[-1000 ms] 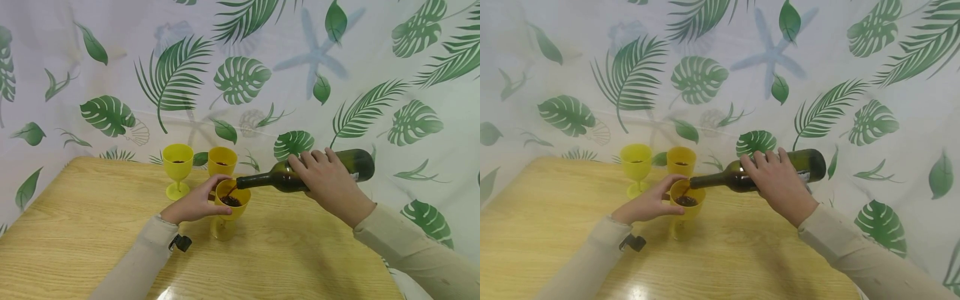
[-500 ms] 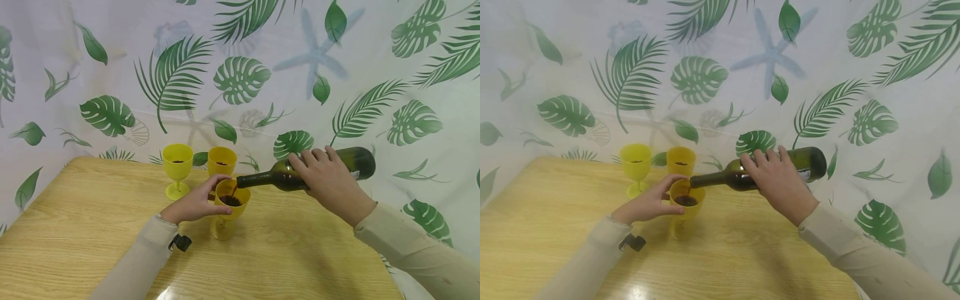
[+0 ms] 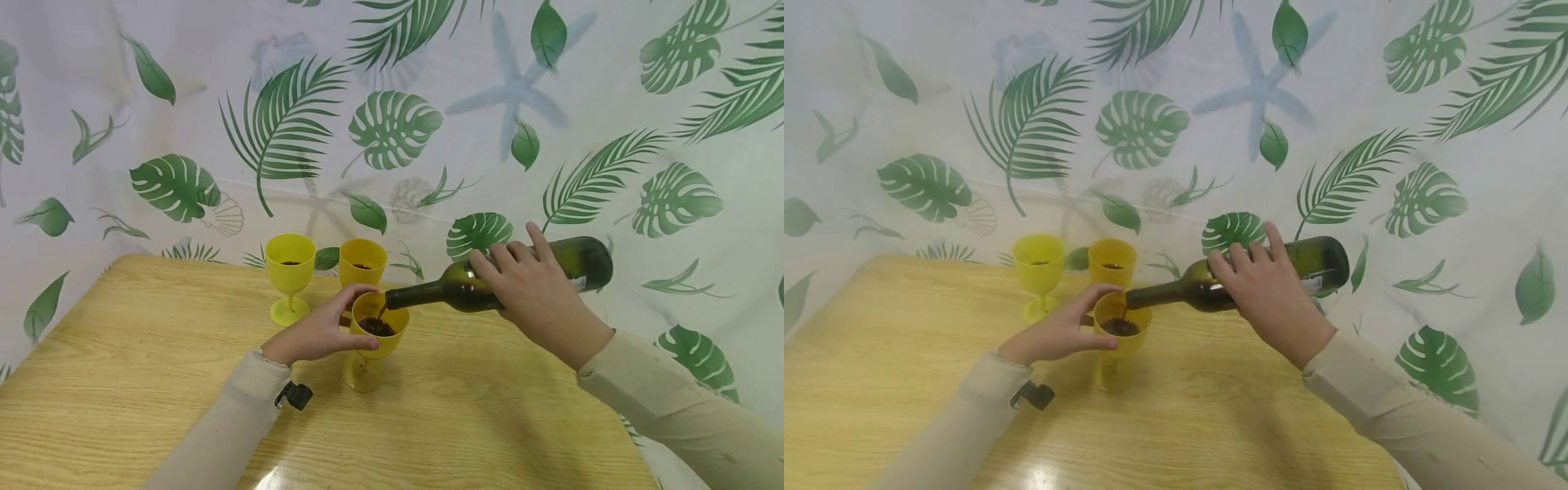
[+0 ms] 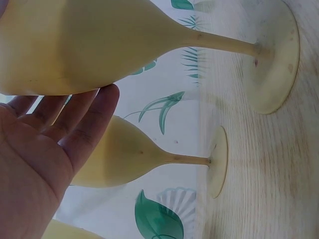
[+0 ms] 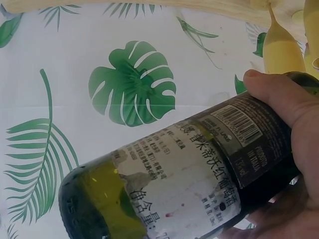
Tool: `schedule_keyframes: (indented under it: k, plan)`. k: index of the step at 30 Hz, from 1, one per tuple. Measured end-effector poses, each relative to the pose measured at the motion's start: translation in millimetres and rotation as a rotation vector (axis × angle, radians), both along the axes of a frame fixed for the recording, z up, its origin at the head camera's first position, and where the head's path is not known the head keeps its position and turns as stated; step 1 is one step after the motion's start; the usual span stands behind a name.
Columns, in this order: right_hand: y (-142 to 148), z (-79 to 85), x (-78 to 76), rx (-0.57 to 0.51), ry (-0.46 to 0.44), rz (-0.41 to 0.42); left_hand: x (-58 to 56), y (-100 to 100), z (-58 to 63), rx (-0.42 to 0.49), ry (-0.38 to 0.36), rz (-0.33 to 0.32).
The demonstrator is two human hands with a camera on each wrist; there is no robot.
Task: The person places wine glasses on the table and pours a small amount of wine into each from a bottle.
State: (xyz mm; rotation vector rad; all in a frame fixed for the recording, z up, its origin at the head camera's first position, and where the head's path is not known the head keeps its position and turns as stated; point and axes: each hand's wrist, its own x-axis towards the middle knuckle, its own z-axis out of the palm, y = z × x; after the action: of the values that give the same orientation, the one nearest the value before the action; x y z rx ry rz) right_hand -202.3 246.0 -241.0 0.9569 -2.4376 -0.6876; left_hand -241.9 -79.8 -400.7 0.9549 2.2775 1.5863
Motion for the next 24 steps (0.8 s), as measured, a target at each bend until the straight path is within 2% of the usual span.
schedule_keyframes:
  k: [24]
  plan:
    - [-1.4,0.8,2.1,0.016,0.01,0.002,1.0,-0.8,3.1,-0.002,-0.005,0.0]
